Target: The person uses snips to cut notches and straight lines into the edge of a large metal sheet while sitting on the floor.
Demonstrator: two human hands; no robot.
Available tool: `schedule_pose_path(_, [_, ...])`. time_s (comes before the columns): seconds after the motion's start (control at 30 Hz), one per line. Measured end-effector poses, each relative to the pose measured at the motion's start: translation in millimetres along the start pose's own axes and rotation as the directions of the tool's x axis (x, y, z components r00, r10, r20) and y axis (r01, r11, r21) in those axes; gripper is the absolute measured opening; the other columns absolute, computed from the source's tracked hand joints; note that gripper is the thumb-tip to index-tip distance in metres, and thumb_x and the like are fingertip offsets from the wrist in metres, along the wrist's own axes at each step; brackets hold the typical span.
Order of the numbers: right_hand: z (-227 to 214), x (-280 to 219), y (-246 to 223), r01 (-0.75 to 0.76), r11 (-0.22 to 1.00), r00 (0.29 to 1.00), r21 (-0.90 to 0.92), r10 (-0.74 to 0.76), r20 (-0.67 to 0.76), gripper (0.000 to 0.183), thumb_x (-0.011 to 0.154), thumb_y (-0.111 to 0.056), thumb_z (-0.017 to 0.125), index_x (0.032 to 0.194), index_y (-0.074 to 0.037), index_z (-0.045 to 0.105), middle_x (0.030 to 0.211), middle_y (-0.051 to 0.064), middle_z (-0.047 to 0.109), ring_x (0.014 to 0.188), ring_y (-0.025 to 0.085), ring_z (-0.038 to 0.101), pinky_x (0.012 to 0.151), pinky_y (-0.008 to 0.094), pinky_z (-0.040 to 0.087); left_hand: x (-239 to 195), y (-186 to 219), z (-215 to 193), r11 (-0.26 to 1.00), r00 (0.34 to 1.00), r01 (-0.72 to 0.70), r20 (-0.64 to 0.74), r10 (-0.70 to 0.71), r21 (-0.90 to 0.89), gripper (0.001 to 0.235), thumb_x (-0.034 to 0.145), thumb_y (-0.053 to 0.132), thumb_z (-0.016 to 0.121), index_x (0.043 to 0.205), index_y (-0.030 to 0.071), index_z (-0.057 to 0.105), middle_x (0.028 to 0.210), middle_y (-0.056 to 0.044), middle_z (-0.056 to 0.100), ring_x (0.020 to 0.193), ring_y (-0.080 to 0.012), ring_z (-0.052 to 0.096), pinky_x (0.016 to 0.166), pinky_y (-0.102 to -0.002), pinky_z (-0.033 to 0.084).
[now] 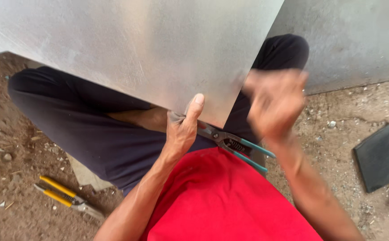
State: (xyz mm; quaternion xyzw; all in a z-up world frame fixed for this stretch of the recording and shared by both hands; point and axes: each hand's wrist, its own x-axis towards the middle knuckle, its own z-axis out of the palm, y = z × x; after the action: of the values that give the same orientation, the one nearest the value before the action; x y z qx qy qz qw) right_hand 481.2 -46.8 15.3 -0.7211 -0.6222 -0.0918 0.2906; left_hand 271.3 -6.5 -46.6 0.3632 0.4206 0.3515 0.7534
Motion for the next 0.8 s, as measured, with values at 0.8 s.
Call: schedule_pose_path(0.8, [-20,29,-30,-0.083,0.961,0.996,0.262,0.076,0.037,0.02,0.109,-0.012,0.063,0.119,0.002,0.071,0.098,0.009,0.064,0.083,0.016,0.058,0.071,0.028,0.05,-2,4,3,1.0,0.998,0.024,-0.057,-0.024,0.004,0.031,0.098,0.032,0.067,0.093,0.001,0.069,0.073,0.003,0.061,0.056,-0.0066,0.057,0.043,-0.026,0.046])
